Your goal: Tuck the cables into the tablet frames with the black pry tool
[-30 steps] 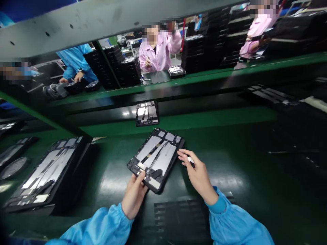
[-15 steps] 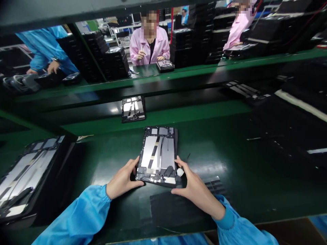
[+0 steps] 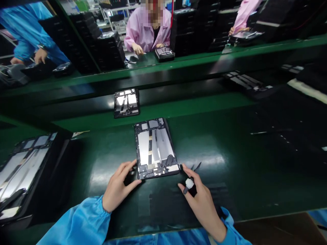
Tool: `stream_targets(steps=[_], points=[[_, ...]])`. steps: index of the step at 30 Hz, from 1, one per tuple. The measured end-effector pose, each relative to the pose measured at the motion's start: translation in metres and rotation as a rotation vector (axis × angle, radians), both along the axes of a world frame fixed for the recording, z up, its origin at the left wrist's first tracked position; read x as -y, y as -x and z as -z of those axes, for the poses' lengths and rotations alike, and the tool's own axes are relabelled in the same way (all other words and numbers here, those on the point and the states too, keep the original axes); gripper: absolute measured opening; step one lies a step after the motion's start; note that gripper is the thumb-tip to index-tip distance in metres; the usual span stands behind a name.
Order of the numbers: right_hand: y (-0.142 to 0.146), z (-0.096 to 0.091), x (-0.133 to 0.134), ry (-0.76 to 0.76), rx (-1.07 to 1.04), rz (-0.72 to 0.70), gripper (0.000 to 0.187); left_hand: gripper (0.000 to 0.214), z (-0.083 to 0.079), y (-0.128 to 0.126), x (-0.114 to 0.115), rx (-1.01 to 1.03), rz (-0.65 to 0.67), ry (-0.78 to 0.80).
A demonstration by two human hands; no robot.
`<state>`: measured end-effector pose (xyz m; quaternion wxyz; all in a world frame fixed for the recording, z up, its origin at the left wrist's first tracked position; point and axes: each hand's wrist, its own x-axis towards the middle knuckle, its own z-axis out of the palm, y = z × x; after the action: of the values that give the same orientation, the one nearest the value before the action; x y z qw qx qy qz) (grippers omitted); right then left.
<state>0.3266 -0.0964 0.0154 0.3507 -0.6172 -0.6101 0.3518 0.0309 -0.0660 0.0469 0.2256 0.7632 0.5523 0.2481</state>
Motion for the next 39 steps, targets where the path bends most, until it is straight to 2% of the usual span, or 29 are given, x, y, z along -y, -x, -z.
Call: stream_targets(steps=[3, 6, 9, 12, 16, 21, 25, 29, 33, 35, 39], points=[[0.003, -0.007, 0.002, -0.036, -0.034, 0.054, 0.044, 0.037, -0.008, -0.009, 0.001, 0.06, 0.042, -0.039], [0.006, -0.028, -0.008, -0.092, -0.061, 0.039, 0.038, 0.02, -0.01, -0.019, 0.0, 0.082, 0.12, -0.02], [0.018, -0.052, -0.023, -0.095, -0.039, -0.176, 0.032, 0.018, -0.006, -0.022, -0.003, 0.146, 0.124, 0.017], [0.042, -0.064, -0.041, -0.07, -0.007, -0.41, 0.031, 0.015, -0.001, -0.021, -0.004, 0.242, 0.061, 0.064], [0.069, -0.056, -0.062, -0.145, -0.003, -0.512, 0.024, 0.012, 0.004, -0.022, -0.005, 0.324, -0.004, 0.11], [0.077, -0.049, -0.068, -0.165, -0.014, -0.48, 0.015, 0.017, 0.002, -0.021, -0.005, 0.278, 0.013, 0.023], [0.075, -0.052, -0.066, -0.155, 0.001, -0.478, 0.018, 0.011, -0.002, -0.018, -0.007, 0.229, 0.063, -0.037], [0.076, -0.053, -0.065, -0.12, -0.004, -0.522, 0.027, 0.006, -0.004, -0.018, -0.006, 0.168, 0.065, 0.04], [0.079, -0.046, -0.062, -0.171, -0.022, -0.517, 0.037, 0.005, -0.006, -0.02, -0.004, 0.052, 0.043, 0.053], [0.08, -0.041, -0.061, -0.207, -0.019, -0.514, 0.04, 0.009, -0.008, -0.02, 0.0, -0.038, 0.063, -0.023], [0.08, -0.033, -0.059, -0.261, -0.005, -0.521, 0.043, 0.024, -0.011, -0.016, 0.011, -0.332, 0.186, -0.337]])
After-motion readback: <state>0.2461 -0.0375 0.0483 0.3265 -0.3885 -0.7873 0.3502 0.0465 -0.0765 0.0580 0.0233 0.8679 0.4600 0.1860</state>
